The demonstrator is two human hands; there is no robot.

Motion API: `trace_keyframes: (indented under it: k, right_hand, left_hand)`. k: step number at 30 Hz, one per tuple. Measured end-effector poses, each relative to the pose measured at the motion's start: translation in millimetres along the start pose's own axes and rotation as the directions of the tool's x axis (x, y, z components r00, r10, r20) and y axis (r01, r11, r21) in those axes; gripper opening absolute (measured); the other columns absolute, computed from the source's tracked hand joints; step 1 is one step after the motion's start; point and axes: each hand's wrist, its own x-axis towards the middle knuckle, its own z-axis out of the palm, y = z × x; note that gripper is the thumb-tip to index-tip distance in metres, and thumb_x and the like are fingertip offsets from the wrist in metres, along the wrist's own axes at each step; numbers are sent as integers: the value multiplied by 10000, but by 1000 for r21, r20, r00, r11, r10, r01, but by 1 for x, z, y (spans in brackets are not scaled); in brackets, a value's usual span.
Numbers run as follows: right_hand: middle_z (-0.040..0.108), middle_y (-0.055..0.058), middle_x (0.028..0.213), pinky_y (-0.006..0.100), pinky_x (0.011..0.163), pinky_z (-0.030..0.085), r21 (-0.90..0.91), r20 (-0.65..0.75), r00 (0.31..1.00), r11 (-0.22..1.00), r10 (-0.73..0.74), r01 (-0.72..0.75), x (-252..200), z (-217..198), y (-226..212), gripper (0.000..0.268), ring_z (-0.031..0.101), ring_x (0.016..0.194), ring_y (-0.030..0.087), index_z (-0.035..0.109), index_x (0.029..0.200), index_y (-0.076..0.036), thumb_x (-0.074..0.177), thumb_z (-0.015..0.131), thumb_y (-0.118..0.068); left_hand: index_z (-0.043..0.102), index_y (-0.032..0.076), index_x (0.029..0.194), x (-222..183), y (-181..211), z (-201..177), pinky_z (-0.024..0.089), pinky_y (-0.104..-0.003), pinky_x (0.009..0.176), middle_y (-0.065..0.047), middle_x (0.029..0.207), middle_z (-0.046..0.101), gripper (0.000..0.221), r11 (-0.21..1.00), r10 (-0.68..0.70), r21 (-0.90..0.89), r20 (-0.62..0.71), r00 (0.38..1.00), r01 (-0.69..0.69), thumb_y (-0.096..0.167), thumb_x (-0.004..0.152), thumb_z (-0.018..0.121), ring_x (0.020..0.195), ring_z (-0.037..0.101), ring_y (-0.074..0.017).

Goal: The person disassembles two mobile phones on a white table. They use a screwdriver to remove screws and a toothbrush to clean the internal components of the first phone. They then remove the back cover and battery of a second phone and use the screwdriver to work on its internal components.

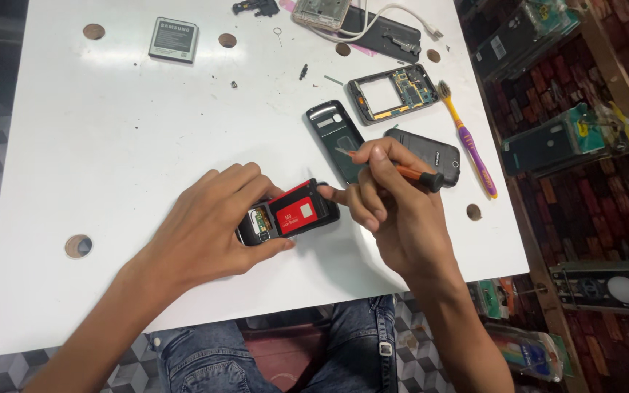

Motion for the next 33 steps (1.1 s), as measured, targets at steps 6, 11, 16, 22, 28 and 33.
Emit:
trace_keyframes:
  k: [6,11,16,22,28,33]
  right_hand:
    - [395,-27,561,535,1032,609,-3,26,998,999,-49,49,-8,16,-8,258,478,515,94,598,1056,0,1146,431,-175]
    - [444,-7,587,594,1101,597,-22,53,993,994,-108,109,-12,18,-6,238,558,586,143,603,1055,-16,1152,452,-173]
    - [463,1,618,596,1098,606,-39,25,971,971,-237,238,-13,-1,-5,224,560,618,154,618,1096,-25,1167,467,-175]
    - [446,-7,597,522,935,630,-124,-106,928,930,-358,345,-20,-47,-18,238,518,589,132,615,1115,-34,1199,449,-184]
    - [456,15,589,476,898,627,-202,-152,907,911,-392,360,-28,-69,-23,269,514,601,141,605,1083,-10,1227,445,-171]
    - [522,46,644,440,870,638,-327,-106,922,889,-371,320,-29,-70,-19,235,560,633,154,609,1101,5,1196,460,-150]
  left_hand:
    - [709,67,1122,-1,1,3,486,-424,720,-72,944,631,582,998,40,51,-58,998,-37,464,728,868,810,602,-268]
    - [701,40,1119,-4,2,4,507,-408,674,-81,918,677,475,990,112,106,-156,981,-96,320,759,834,788,632,-260]
    - [700,4,1179,-10,0,1,532,-402,640,-114,861,683,495,995,97,40,-215,972,-91,281,784,811,722,651,-263]
    - [575,-55,1365,5,1,-5,579,-376,698,-171,1048,705,585,995,83,-15,-340,937,-94,270,919,768,864,712,-284]
    - [604,-34,1280,51,-3,-16,551,-409,947,-153,1225,649,454,969,233,119,-170,958,-215,123,889,774,1120,621,-330]
    - [618,-43,1216,96,4,8,549,-376,928,-146,1298,565,623,893,336,295,65,939,-340,-129,607,719,1174,554,-329]
